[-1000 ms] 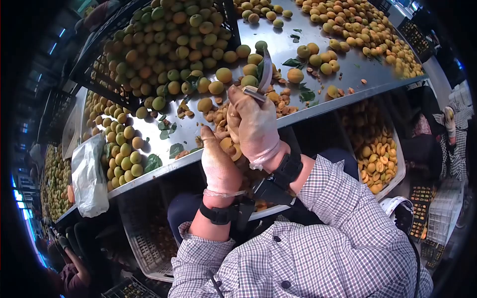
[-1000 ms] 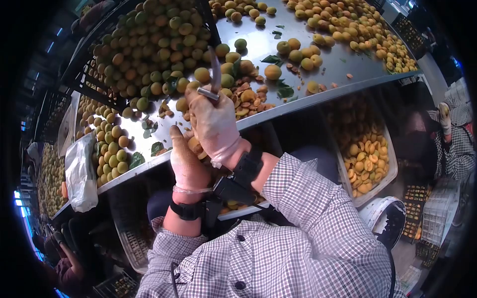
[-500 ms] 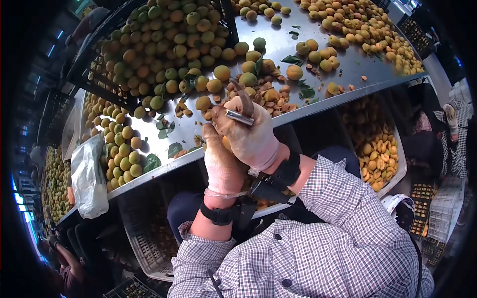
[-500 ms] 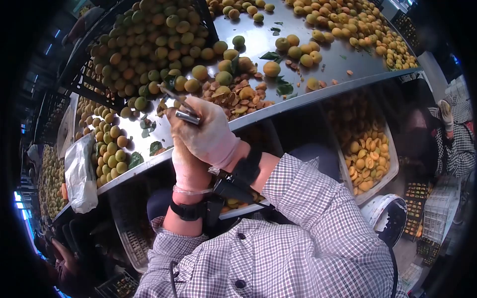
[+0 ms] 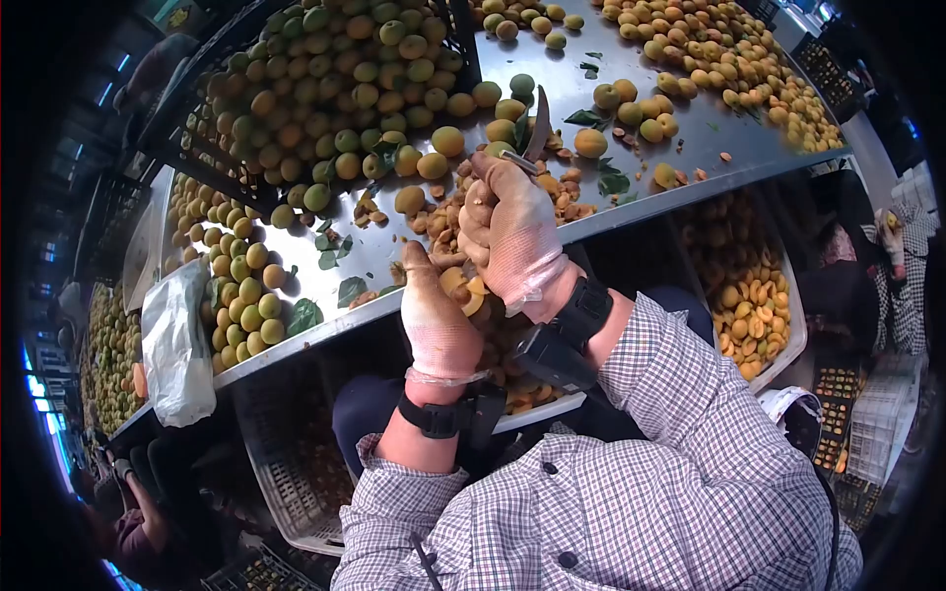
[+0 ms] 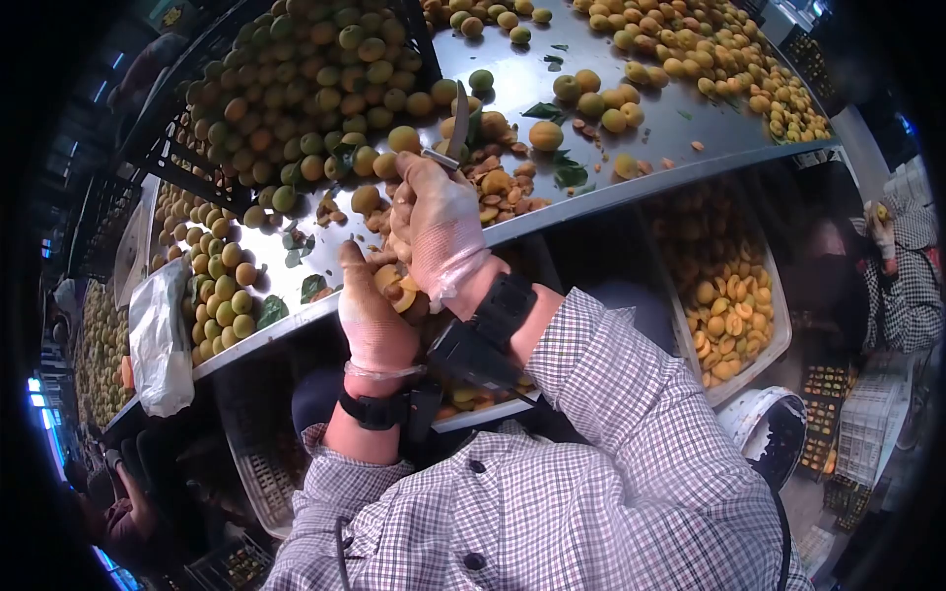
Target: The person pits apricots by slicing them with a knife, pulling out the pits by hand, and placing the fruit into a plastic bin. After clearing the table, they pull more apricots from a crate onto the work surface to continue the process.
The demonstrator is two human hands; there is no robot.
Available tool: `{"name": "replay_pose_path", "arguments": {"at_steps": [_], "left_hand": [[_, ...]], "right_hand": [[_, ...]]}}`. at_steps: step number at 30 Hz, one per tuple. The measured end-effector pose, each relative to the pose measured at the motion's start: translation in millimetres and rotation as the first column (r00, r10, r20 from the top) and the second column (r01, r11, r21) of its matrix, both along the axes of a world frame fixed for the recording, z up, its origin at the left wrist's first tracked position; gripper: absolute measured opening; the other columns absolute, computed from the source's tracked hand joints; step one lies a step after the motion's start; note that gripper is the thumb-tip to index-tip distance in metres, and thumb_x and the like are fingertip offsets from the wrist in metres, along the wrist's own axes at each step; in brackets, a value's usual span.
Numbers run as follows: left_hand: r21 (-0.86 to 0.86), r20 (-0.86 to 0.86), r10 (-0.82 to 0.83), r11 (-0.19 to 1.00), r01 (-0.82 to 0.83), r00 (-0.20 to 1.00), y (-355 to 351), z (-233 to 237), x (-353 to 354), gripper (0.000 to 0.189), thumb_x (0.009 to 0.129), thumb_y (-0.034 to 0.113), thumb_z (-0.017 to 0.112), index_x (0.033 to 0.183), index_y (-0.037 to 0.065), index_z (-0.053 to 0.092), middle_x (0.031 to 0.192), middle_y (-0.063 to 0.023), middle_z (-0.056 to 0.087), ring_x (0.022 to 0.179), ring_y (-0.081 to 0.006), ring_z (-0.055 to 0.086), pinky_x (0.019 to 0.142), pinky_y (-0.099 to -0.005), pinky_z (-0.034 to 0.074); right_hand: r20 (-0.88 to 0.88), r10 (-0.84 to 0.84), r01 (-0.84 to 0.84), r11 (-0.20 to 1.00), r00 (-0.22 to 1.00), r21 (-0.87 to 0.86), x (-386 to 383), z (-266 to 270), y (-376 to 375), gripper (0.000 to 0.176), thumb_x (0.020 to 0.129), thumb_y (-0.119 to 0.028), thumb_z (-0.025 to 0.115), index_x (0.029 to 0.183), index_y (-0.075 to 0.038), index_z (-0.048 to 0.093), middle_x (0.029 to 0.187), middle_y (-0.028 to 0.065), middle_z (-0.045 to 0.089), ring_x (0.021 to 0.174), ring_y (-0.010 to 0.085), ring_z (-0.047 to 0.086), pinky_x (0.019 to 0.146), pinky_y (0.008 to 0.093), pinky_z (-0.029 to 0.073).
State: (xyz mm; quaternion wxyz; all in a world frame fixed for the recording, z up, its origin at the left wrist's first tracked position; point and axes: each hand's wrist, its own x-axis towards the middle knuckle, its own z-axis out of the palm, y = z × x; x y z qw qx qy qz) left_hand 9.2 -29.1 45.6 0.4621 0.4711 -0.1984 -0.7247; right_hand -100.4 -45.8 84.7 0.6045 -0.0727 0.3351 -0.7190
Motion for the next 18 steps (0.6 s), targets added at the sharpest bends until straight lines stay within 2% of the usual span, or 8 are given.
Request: {"name": "replay_pose_path", "arguments": {"at_steps": [4,6,7,9,10,11,15,18], "left_hand": [[0.054,0.055,0.005,0.998,-0.008,0.998,1.3,1.0,-2.5,0.047,0.099,0.055,0.048,0.093,0.010,0.061,0.082,-0.0047,0.065,0.071,-0.0169,0.063,0.059,-0.0276,0.053],[-0.095,0.116,-0.031,0.995,0.042,0.993,0.4,-18.6,4.3,0.046,0.100,0.053,0.047,0.094,0.009,0.061,0.088,-0.0068,0.067,0.074,-0.0193,0.066,0.061,-0.0292,0.055],[-0.102,-0.093,-0.055,0.994,0.045,0.994,-6.5,-26.8,3.3,0.045,0.101,0.052,0.046,0.095,0.009,0.061,0.093,-0.0085,0.069,0.078,-0.0214,0.069,0.063,-0.0310,0.057],[0.006,-0.280,-0.010,1.000,0.012,0.960,-0.9,1.8,-8.8,0.045,0.100,0.051,0.047,0.093,0.009,0.059,0.091,-0.0082,0.070,0.078,-0.0221,0.069,0.063,-0.0326,0.058],[-0.037,-0.283,-0.136,0.991,0.131,0.950,-8.4,-25.3,12.9,0.043,0.099,0.051,0.050,0.095,0.010,0.059,0.091,-0.0067,0.069,0.076,-0.0217,0.069,0.062,-0.0331,0.057],[-0.034,-0.278,-0.017,0.999,0.008,0.961,-10.4,-34.2,3.8,0.041,0.098,0.051,0.052,0.099,0.010,0.060,0.090,-0.0051,0.068,0.076,-0.0210,0.068,0.064,-0.0334,0.057],[0.007,-0.214,-0.062,0.998,0.065,0.975,-3.0,6.2,-12.5,0.041,0.100,0.048,0.050,0.108,0.009,0.059,0.095,-0.0059,0.069,0.082,-0.0207,0.069,0.074,-0.0354,0.058],[-0.046,-0.243,-0.130,0.991,0.123,0.961,-6.8,9.4,-15.1,0.047,0.103,0.048,0.041,0.116,0.007,0.058,0.098,-0.0035,0.068,0.093,-0.0194,0.067,0.085,-0.0350,0.055]], "right_hand": [[0.113,0.023,-0.030,0.998,0.993,0.061,-5.8,-6.9,-0.8,0.026,0.098,-0.025,0.050,0.075,-0.016,0.044,0.056,-0.0045,0.031,0.040,0.0094,0.026,0.036,0.0265,0.017],[0.143,0.060,-0.066,0.997,0.988,0.037,-10.6,-11.4,-1.5,0.021,0.100,-0.027,0.047,0.081,-0.016,0.046,0.057,-0.0054,0.033,0.040,0.0089,0.025,0.038,0.0251,0.018],[0.218,0.012,-0.040,0.991,0.976,0.124,-10.0,-0.6,-2.8,0.024,0.100,-0.027,0.049,0.078,-0.017,0.046,0.056,-0.0063,0.032,0.040,0.0089,0.024,0.038,0.0255,0.018],[0.312,0.019,-0.060,0.991,0.950,0.120,-11.0,0.0,-1.2,0.031,0.099,-0.031,0.053,0.072,-0.018,0.044,0.055,-0.0064,0.029,0.040,0.0094,0.023,0.038,0.0261,0.016],[0.387,0.010,-0.073,0.986,0.922,0.149,-9.9,-1.1,-1.8,0.031,0.098,-0.031,0.054,0.072,-0.018,0.043,0.055,-0.0063,0.029,0.040,0.0097,0.022,0.038,0.0261,0.015],[0.384,0.027,-0.070,0.993,0.923,0.097,-8.2,-3.5,-1.7,0.028,0.097,-0.030,0.055,0.073,-0.018,0.046,0.055,-0.0067,0.029,0.040,0.0091,0.023,0.038,0.0263,0.015],[0.231,-0.026,-0.001,0.993,0.973,0.115,-5.1,5.9,2.9,0.022,0.096,-0.028,0.057,0.078,-0.016,0.053,0.056,-0.0056,0.039,0.039,0.0084,0.031,0.035,0.0251,0.021],[0.072,-0.041,0.044,0.998,0.997,-0.041,-1.9,11.1,6.4,0.026,0.096,-0.025,0.058,0.075,-0.012,0.051,0.056,-0.0028,0.044,0.038,0.0101,0.037,0.033,0.0263,0.025]]}}
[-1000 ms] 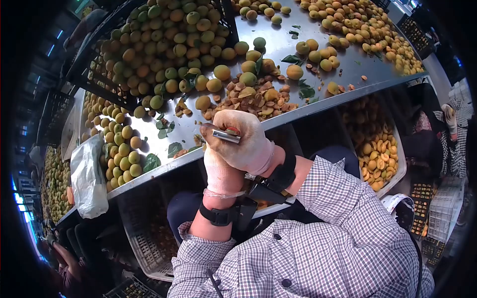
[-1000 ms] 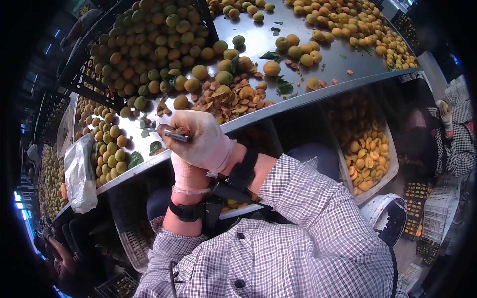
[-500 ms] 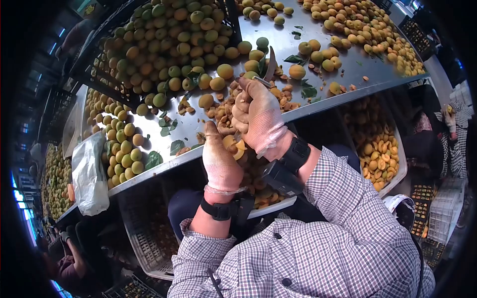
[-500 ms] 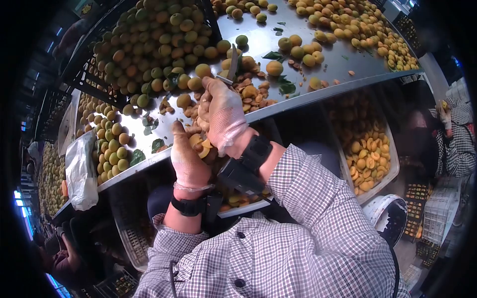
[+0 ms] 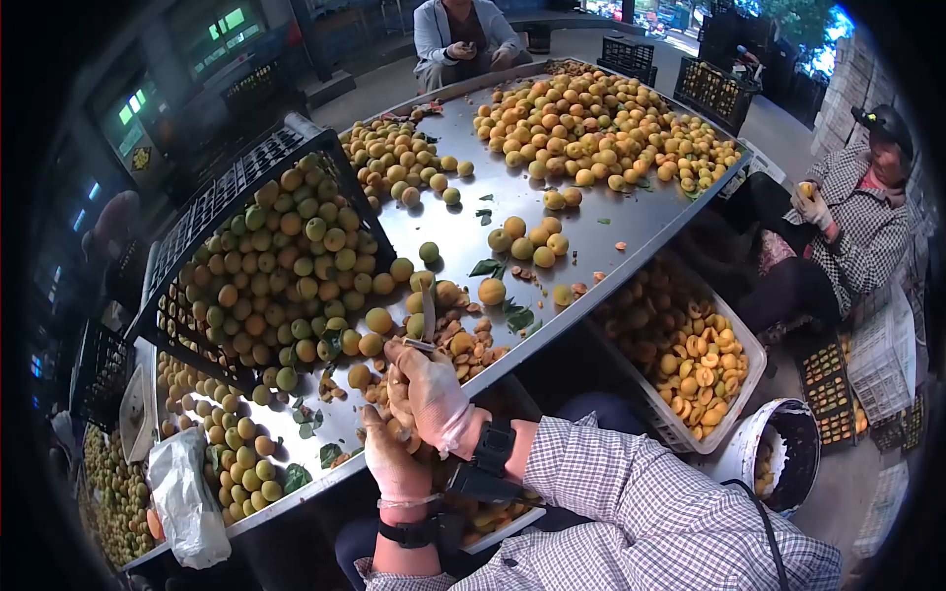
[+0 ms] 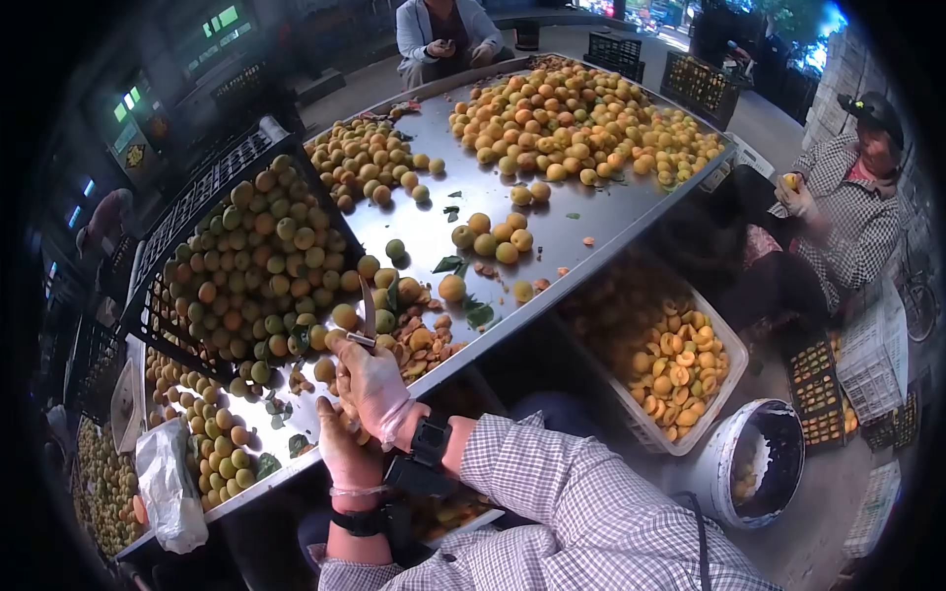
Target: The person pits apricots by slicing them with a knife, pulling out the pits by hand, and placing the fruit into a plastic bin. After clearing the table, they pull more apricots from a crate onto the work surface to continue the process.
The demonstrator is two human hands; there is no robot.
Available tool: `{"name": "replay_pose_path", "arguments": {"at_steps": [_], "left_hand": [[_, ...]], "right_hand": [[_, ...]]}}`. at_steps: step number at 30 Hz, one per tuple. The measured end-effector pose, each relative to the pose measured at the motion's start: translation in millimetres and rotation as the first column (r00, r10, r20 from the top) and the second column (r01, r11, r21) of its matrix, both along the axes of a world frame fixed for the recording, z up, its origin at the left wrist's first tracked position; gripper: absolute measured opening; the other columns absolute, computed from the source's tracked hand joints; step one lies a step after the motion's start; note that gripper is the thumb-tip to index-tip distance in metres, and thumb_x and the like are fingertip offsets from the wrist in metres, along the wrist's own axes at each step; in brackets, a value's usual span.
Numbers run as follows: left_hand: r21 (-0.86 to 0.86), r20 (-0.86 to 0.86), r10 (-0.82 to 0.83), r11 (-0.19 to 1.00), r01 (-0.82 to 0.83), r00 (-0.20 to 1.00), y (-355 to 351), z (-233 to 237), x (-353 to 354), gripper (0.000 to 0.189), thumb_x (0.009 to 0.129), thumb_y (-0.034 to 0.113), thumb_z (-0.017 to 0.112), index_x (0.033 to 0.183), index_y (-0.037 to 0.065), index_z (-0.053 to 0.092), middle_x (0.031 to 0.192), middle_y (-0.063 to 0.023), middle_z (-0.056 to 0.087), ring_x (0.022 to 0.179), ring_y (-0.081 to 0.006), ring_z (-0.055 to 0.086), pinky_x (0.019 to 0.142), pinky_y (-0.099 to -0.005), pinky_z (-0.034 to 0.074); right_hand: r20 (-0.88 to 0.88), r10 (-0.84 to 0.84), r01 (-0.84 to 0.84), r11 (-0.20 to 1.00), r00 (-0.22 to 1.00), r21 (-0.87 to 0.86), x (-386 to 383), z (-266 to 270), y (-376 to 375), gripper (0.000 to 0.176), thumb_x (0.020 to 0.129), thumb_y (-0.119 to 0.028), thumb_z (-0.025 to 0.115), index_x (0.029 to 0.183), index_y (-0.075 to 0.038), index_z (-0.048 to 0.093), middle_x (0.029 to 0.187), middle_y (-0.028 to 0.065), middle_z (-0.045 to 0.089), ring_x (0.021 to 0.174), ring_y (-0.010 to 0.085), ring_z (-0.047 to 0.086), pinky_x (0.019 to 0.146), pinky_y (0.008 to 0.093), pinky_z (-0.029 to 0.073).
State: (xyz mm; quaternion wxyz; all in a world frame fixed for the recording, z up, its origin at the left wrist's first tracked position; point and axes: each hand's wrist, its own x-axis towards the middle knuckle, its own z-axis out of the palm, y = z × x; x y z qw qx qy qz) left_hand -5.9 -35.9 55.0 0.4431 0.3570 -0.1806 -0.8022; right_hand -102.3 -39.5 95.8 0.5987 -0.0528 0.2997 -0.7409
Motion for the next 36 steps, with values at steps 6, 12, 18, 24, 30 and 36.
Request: {"name": "replay_pose_path", "arguments": {"at_steps": [6,12,18,24,30,36], "left_hand": [[-0.318,0.116,0.130,0.944,-0.087,0.985,-8.9,-0.6,22.7,0.056,0.100,0.055,0.045,0.118,0.004,0.057,0.110,-0.0064,0.063,0.097,-0.0198,0.062,0.084,-0.0346,0.054],[-0.397,0.125,0.248,0.900,-0.181,0.961,-22.6,-13.0,31.2,0.057,0.100,0.059,0.043,0.113,0.007,0.060,0.107,-0.0066,0.063,0.098,-0.0184,0.060,0.082,-0.0345,0.051],[-0.766,0.349,0.464,0.641,-0.037,0.814,-17.6,-21.3,29.6,0.049,0.105,0.046,0.041,0.117,0.001,0.055,0.107,-0.0070,0.060,0.098,-0.0142,0.055,0.091,-0.0279,0.045],[-0.702,0.264,0.406,0.703,-0.114,0.875,-15.9,-25.5,24.8,0.045,0.106,0.038,0.044,0.133,0.003,0.046,0.113,-0.0078,0.057,0.098,-0.0147,0.057,0.090,-0.0272,0.047],[-0.227,-0.071,0.276,0.931,-0.285,0.958,-24.4,-7.0,34.3,0.056,0.101,0.053,0.045,0.127,0.004,0.052,0.105,-0.0087,0.063,0.095,-0.0205,0.064,0.084,-0.0344,0.053],[-0.669,0.595,0.157,0.641,0.377,0.788,-22.2,-8.3,62.9,0.032,0.100,0.031,0.050,0.100,0.001,0.058,0.084,-0.0052,0.063,0.077,-0.0152,0.061,0.068,-0.0281,0.049]], "right_hand": [[-0.279,0.074,-0.077,0.997,0.957,-0.001,-7.0,4.1,3.5,0.032,0.098,-0.026,0.058,0.071,-0.010,0.051,0.052,-0.0028,0.043,0.035,0.0091,0.037,0.033,0.0254,0.028],[-0.518,0.367,-0.252,0.926,0.772,0.280,6.3,-14.1,5.7,0.029,0.093,-0.036,0.065,0.098,-0.007,0.064,0.065,-0.0030,0.055,0.044,0.0062,0.046,0.036,0.0230,0.034],[-0.522,0.515,-0.358,0.854,0.680,0.377,22.9,-12.2,12.8,0.029,0.096,-0.040,0.061,0.102,-0.012,0.058,0.070,-0.0031,0.054,0.041,0.0069,0.043,0.034,0.0218,0.030],[-0.448,0.532,-0.407,0.844,0.718,0.351,21.8,-15.4,15.2,0.021,0.093,-0.024,0.057,0.107,-0.008,0.058,0.076,0.0028,0.059,0.042,0.0102,0.046,0.035,0.0247,0.033],[-0.517,0.566,-0.489,0.822,0.642,0.292,15.7,-14.6,18.0,0.028,0.086,-0.013,0.060,0.112,-0.006,0.055,0.073,0.0005,0.057,0.049,0.0077,0.050,0.038,0.0215,0.038],[-0.828,0.114,-0.100,0.992,0.549,0.070,-3.1,-27.2,-2.9,0.014,0.088,-0.014,0.062,0.101,-0.007,0.062,0.070,-0.0029,0.055,0.053,0.0055,0.048,0.045,0.0236,0.039]]}}
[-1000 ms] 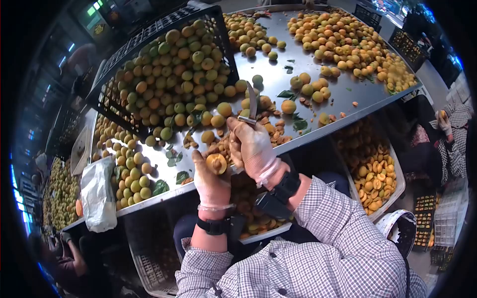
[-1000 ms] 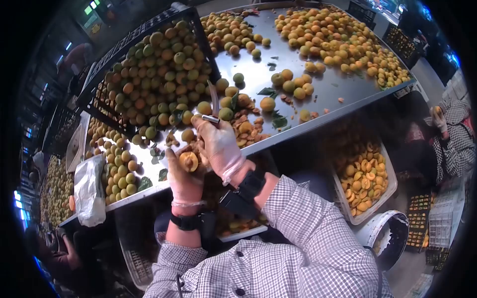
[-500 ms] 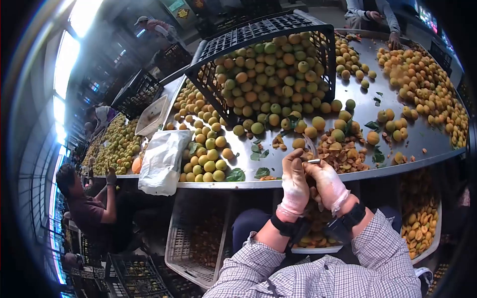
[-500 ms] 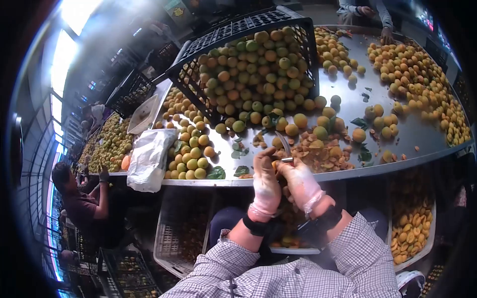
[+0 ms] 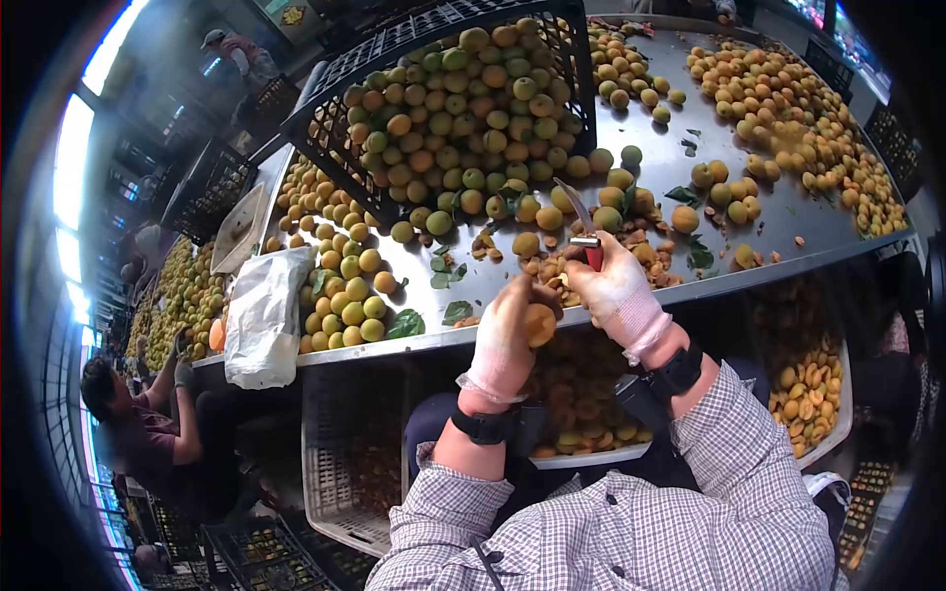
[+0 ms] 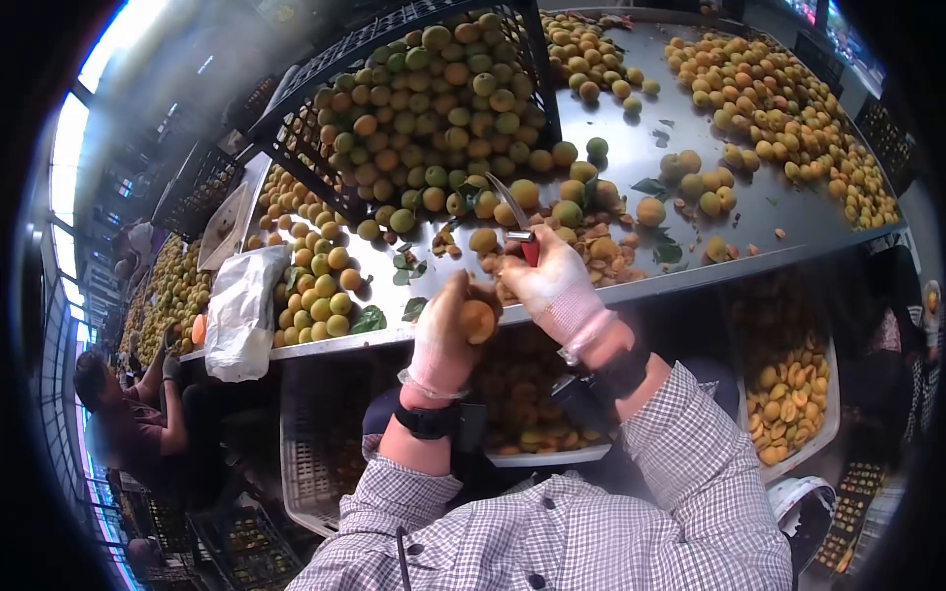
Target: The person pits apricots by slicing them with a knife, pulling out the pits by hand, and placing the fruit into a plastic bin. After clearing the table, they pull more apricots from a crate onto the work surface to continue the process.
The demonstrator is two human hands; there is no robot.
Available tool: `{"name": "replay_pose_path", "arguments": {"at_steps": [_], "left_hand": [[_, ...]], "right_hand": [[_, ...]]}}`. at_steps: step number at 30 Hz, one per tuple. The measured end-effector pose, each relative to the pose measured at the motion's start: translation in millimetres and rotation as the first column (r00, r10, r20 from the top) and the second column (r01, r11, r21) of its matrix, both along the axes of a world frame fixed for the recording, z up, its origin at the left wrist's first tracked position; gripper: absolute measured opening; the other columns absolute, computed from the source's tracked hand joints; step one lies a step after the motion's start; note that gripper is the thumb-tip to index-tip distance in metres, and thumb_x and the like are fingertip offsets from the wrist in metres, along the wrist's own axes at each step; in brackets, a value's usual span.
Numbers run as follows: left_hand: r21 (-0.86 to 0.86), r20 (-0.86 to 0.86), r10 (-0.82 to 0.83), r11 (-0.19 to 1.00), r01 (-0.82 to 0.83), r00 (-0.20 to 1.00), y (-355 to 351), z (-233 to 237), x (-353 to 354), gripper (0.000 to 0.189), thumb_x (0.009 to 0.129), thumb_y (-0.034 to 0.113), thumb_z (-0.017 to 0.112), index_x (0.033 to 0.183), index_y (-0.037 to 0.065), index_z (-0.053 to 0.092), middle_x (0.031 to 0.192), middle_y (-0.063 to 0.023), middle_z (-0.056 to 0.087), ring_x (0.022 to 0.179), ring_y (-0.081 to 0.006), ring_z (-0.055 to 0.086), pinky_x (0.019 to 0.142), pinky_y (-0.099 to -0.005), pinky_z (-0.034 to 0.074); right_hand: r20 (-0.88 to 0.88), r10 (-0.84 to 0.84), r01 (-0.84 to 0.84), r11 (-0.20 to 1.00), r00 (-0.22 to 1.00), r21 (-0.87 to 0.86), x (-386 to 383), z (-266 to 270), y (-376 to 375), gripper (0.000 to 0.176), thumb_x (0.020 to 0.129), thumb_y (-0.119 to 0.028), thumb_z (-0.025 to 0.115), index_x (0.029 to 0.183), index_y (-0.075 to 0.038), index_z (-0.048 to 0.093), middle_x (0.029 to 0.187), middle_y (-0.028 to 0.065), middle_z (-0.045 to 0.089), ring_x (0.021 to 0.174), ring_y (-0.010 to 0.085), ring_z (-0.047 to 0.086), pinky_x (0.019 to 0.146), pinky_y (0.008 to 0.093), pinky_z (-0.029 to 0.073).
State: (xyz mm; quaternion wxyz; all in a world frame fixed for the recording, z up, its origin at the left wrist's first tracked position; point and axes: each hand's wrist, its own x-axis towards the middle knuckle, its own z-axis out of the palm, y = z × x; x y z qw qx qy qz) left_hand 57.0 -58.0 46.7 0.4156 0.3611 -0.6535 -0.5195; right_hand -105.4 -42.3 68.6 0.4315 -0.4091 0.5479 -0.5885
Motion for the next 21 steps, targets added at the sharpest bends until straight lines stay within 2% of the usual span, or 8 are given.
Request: {"name": "replay_pose_path", "arguments": {"at_steps": [1,2,3,6,10,13,17,21], "left_hand": [[-0.162,0.128,-0.159,0.970,0.179,0.979,10.0,16.3,-2.2,0.028,0.099,0.028,0.051,0.096,0.000,0.058,0.083,-0.0052,0.062,0.074,-0.0145,0.059,0.066,-0.0267,0.048],[0.445,0.122,-0.294,0.870,0.213,0.948,13.9,16.3,-2.7,0.030,0.099,0.027,0.052,0.093,-0.002,0.057,0.081,-0.0042,0.061,0.072,-0.0150,0.056,0.064,-0.0276,0.046],[0.509,0.187,-0.416,0.816,0.275,0.890,23.8,16.0,-10.3,0.033,0.098,0.030,0.055,0.091,-0.002,0.059,0.080,-0.0093,0.064,0.073,-0.0226,0.062,0.066,-0.0346,0.049],[0.063,0.708,-0.382,0.872,0.486,0.594,31.6,-2.2,-10.0,0.032,0.095,0.031,0.060,0.101,0.001,0.067,0.088,-0.0173,0.069,0.081,-0.0336,0.065,0.075,-0.0401,0.051],[0.203,0.566,-0.438,0.895,0.397,0.698,24.4,29.9,-1.7,0.036,0.095,0.034,0.059,0.109,0.002,0.068,0.093,-0.0200,0.070,0.089,-0.0326,0.068,0.082,-0.0368,0.052],[0.077,0.590,-0.196,0.979,0.187,0.783,-5.1,49.3,2.4,0.035,0.094,0.032,0.060,0.104,0.000,0.069,0.086,-0.0196,0.070,0.083,-0.0311,0.068,0.079,-0.0362,0.052],[-0.045,0.758,0.035,0.999,-0.001,0.651,-70.8,41.0,-9.8,0.038,0.090,0.036,0.060,0.106,0.002,0.069,0.095,-0.0227,0.070,0.093,-0.0373,0.067,0.083,-0.0407,0.052],[-0.180,0.853,0.112,0.980,0.085,0.510,-121.9,4.7,-29.7,0.051,0.086,0.038,0.062,0.127,0.007,0.060,0.109,-0.0248,0.067,0.106,-0.0407,0.062,0.092,-0.0442,0.049]], "right_hand": [[-0.122,-0.007,0.008,1.000,0.992,0.005,-7.7,-7.3,-6.6,0.018,0.088,-0.013,0.063,0.104,-0.005,0.063,0.073,-0.0015,0.059,0.060,0.0066,0.051,0.054,0.0259,0.045],[-0.273,-0.025,0.023,1.000,0.962,-0.009,-12.0,-3.8,-10.5,0.019,0.088,-0.014,0.063,0.105,-0.004,0.063,0.075,0.0015,0.062,0.062,0.0107,0.056,0.059,0.0284,0.047],[-0.417,-0.041,0.033,0.999,0.908,-0.026,-13.9,0.5,-11.3,0.021,0.088,-0.015,0.063,0.106,-0.003,0.063,0.077,0.0046,0.065,0.065,0.0148,0.060,0.063,0.0308,0.050],[-0.607,-0.032,0.095,0.993,0.794,0.071,-23.6,3.5,-6.5,0.028,0.088,-0.022,0.064,0.108,-0.004,0.064,0.086,0.0175,0.069,0.082,0.0338,0.067,0.075,0.0406,0.053],[-0.672,-0.111,0.173,0.985,0.732,0.026,-32.3,0.8,-6.8,0.025,0.089,-0.025,0.064,0.104,-0.006,0.065,0.087,0.0208,0.068,0.087,0.0397,0.066,0.076,0.0462,0.053],[-0.667,-0.153,0.218,0.976,0.729,0.014,-36.2,5.5,-6.4,0.022,0.089,-0.025,0.064,0.099,-0.006,0.063,0.085,0.0194,0.069,0.084,0.0397,0.066,0.074,0.0467,0.052],[-0.574,-0.199,0.248,0.969,0.794,0.007,-36.4,6.5,-8.2,0.023,0.088,-0.025,0.066,0.098,-0.005,0.060,0.082,0.0174,0.069,0.082,0.0394,0.067,0.073,0.0469,0.052],[-0.540,-0.157,0.208,0.978,0.827,0.033,-35.7,8.3,-10.1,0.030,0.088,-0.026,0.066,0.104,-0.002,0.056,0.086,0.0197,0.068,0.084,0.0400,0.067,0.074,0.0467,0.053]]}}
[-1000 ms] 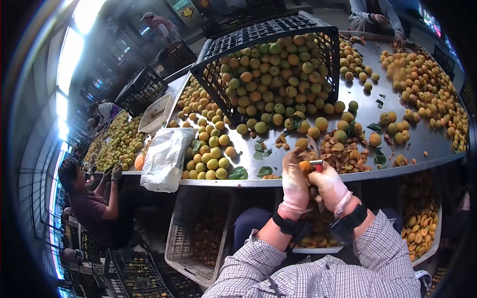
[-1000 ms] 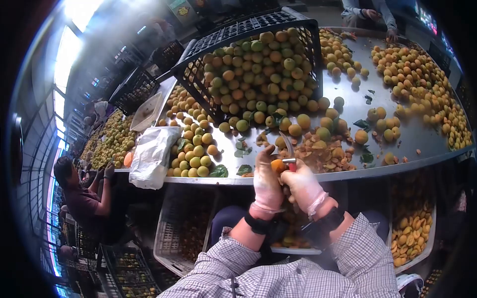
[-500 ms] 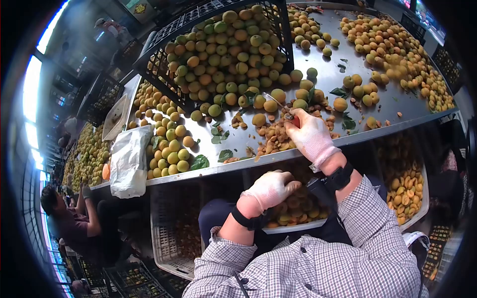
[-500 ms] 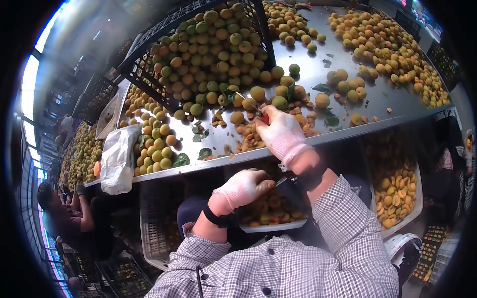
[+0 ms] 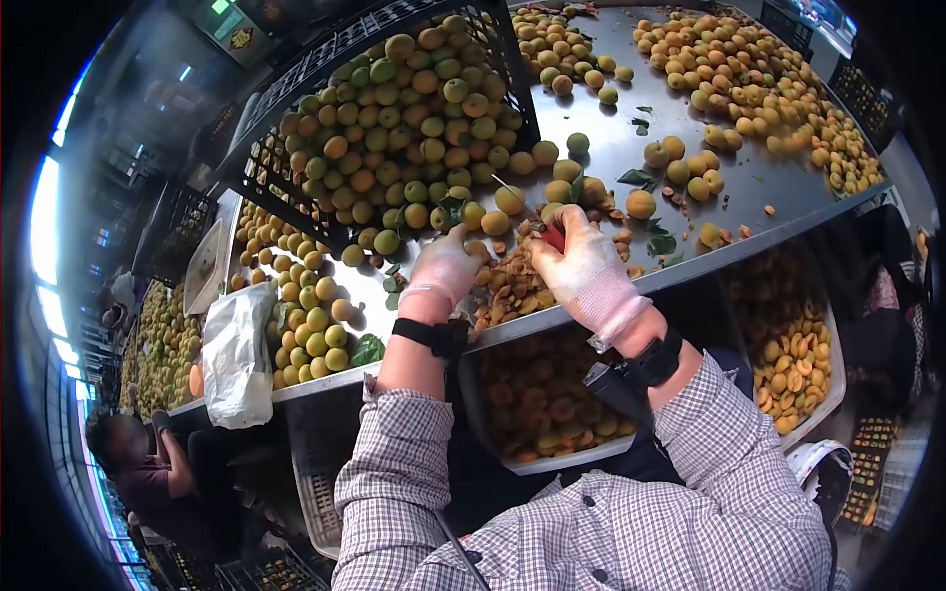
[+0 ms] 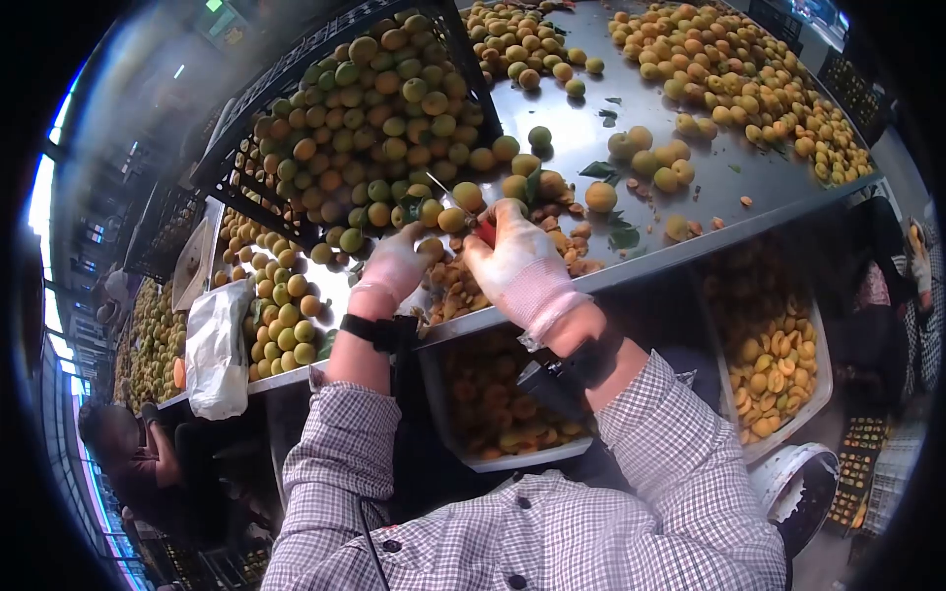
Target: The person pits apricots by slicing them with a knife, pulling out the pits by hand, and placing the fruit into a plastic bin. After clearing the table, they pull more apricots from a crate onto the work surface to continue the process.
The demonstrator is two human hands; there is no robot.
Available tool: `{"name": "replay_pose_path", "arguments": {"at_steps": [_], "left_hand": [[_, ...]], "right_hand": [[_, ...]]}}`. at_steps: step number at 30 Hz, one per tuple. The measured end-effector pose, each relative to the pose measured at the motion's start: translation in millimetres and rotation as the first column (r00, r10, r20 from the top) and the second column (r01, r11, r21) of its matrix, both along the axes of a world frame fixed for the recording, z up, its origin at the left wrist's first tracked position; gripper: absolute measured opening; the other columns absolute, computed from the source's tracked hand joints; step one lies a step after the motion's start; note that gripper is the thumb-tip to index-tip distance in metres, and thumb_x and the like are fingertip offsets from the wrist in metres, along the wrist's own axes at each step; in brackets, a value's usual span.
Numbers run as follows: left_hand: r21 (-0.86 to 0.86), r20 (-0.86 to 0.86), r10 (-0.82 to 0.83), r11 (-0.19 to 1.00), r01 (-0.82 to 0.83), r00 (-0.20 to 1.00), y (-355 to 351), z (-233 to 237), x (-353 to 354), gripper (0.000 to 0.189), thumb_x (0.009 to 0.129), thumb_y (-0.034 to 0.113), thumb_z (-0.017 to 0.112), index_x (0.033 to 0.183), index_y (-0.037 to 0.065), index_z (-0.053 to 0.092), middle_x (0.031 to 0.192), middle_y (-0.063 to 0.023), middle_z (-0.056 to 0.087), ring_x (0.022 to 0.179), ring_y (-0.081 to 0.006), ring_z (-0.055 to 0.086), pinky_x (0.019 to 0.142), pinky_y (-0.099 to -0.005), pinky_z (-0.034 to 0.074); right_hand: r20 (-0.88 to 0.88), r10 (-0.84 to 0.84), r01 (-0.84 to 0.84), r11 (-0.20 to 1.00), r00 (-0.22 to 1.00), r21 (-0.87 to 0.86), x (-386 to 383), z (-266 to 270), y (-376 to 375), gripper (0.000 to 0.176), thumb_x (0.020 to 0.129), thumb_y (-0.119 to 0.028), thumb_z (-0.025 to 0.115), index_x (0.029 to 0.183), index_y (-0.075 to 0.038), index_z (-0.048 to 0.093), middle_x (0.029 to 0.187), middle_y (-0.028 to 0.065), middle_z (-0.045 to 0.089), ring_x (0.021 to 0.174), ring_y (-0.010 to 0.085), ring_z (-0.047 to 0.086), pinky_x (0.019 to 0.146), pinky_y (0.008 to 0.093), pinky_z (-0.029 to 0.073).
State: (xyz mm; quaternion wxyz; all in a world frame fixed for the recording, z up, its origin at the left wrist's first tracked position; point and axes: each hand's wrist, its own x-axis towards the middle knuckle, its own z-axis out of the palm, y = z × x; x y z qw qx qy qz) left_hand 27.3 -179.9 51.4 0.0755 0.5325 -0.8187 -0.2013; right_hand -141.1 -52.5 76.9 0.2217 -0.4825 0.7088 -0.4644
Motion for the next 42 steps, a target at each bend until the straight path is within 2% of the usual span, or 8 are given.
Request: {"name": "replay_pose_path", "arguments": {"at_steps": [6,12,14,20,22,36,38,42], "left_hand": [[0.314,-0.427,0.153,0.949,-0.013,0.891,4.2,6.2,12.6,0.054,0.086,0.028,0.065,0.131,0.001,0.056,0.109,-0.0150,0.068,0.096,-0.0206,0.065,0.082,-0.0299,0.051],[0.576,-0.724,0.676,0.702,0.419,-0.136,96.1,9.8,29.7,0.027,0.099,0.020,0.056,0.120,0.002,0.053,0.111,-0.0104,0.063,0.100,-0.0219,0.061,0.087,-0.0278,0.049],[0.323,-0.856,0.286,0.946,0.015,0.431,117.6,1.1,25.2,0.030,0.096,0.011,0.057,0.123,0.000,0.050,0.117,-0.0104,0.062,0.113,-0.0209,0.058,0.094,-0.0298,0.049],[0.565,-0.786,0.617,0.748,0.347,-0.050,121.0,-29.5,27.3,0.033,0.091,0.003,0.061,0.122,0.001,0.051,0.113,-0.0106,0.065,0.106,-0.0222,0.063,0.090,-0.0300,0.050],[-0.165,-0.617,-0.023,0.981,-0.101,0.787,115.9,-47.8,34.5,0.027,0.090,0.001,0.061,0.117,0.001,0.055,0.108,-0.0142,0.067,0.098,-0.0267,0.066,0.084,-0.0342,0.053],[-0.216,-0.738,-0.150,0.976,-0.019,0.658,141.8,8.3,34.0,0.022,0.098,0.001,0.051,0.119,0.000,0.056,0.103,-0.0158,0.065,0.088,-0.0290,0.062,0.083,-0.0342,0.050],[0.515,-0.854,0.517,0.821,0.248,0.061,140.4,6.0,35.7,0.045,0.098,0.030,0.062,0.128,-0.003,0.055,0.110,-0.0055,0.063,0.095,-0.0107,0.058,0.082,-0.0223,0.046],[0.464,-0.884,0.445,0.871,0.160,0.144,132.5,4.1,38.3,0.043,0.095,0.024,0.065,0.128,-0.003,0.056,0.108,-0.0049,0.065,0.093,-0.0087,0.058,0.082,-0.0210,0.046]], "right_hand": [[0.098,0.096,-0.080,0.984,0.991,-0.158,0.4,-1.4,3.4,0.024,0.092,-0.021,0.062,0.104,-0.001,0.056,0.087,0.0191,0.068,0.083,0.0378,0.067,0.073,0.0442,0.052],[0.281,0.405,-0.370,0.913,0.870,-0.169,20.1,11.1,24.4,0.022,0.095,-0.020,0.058,0.106,-0.001,0.056,0.084,0.0174,0.068,0.080,0.0350,0.068,0.072,0.0412,0.052],[0.207,0.392,-0.364,0.917,0.896,-0.162,29.8,3.7,30.5,0.023,0.095,-0.020,0.059,0.106,-0.001,0.056,0.084,0.0199,0.068,0.083,0.0389,0.066,0.072,0.0431,0.052],[-0.012,0.407,-0.407,0.913,0.913,-0.010,45.3,-3.3,38.2,0.023,0.091,-0.020,0.059,0.101,0.000,0.053,0.083,0.0240,0.066,0.083,0.0427,0.065,0.071,0.0492,0.051],[-0.045,0.391,-0.392,0.920,0.919,-0.014,47.7,-8.0,36.9,0.022,0.090,-0.019,0.058,0.100,0.000,0.052,0.082,0.0245,0.066,0.083,0.0430,0.065,0.071,0.0504,0.051],[-0.089,0.380,-0.379,0.925,0.921,0.036,59.8,-28.2,28.8,0.021,0.088,-0.012,0.056,0.105,-0.001,0.049,0.079,0.0263,0.065,0.080,0.0457,0.064,0.069,0.0520,0.051],[-0.065,0.374,-0.370,0.927,0.925,0.068,60.4,-27.5,30.0,0.021,0.087,-0.011,0.057,0.105,-0.001,0.050,0.081,0.0269,0.065,0.082,0.0466,0.063,0.070,0.0519,0.050],[0.367,0.493,-0.470,0.868,0.789,-0.157,65.4,-23.1,22.3,0.019,0.087,-0.009,0.053,0.104,-0.001,0.053,0.072,0.0120,0.065,0.061,0.0297,0.064,0.057,0.0419,0.051]]}}
